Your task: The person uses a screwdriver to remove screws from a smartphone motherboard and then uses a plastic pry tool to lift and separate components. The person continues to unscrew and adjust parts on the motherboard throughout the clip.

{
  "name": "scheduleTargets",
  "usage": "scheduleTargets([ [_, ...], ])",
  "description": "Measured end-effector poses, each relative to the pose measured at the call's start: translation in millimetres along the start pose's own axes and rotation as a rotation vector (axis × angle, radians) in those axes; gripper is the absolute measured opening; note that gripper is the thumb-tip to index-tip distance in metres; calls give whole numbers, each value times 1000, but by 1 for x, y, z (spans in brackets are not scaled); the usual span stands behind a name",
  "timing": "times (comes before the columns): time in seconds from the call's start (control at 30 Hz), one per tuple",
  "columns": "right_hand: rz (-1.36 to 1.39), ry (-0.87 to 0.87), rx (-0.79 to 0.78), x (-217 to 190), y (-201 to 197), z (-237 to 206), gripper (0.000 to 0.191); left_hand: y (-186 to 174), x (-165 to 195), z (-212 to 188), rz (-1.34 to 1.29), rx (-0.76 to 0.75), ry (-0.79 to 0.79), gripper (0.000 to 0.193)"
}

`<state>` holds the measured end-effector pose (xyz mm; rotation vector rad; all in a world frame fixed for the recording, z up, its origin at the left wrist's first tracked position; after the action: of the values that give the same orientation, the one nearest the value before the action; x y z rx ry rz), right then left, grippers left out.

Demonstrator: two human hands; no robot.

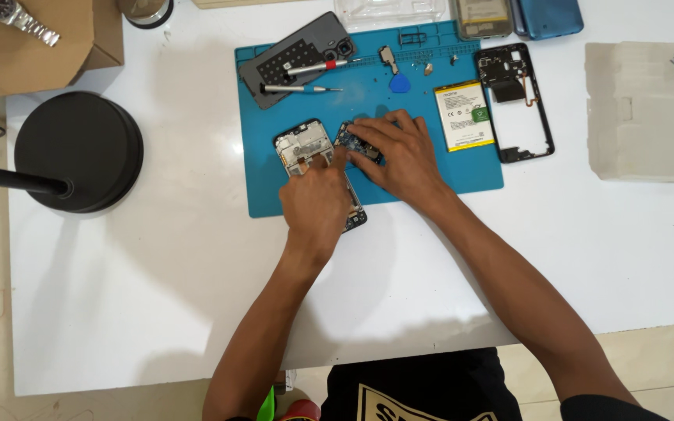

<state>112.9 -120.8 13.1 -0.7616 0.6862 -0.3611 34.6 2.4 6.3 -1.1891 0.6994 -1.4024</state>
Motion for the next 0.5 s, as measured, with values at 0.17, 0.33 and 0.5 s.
scheduleTargets([
  [0.17, -7, -17, 18, -2, -1, 2, 43, -5, 1, 0, 7, 57, 25, 38],
  [0.33, -10, -14, 17, -2, -2, 2, 43, -4, 0, -1, -9, 22, 4, 34],
  [0.5, -14, -23, 25, -3, -3, 3, 44, -1, 3, -4, -13, 44, 5, 39],
])
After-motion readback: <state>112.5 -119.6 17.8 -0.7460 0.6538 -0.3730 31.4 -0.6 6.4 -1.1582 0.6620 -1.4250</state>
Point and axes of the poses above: each hand's wrist, its own z-axis towards the middle knuckle, its own y-axis out of the palm, x = y × z, the point moved 3 cm from there along z, towards the middle knuckle, and after that the axes turned 8 degrees about x, right-handed, at the moved point
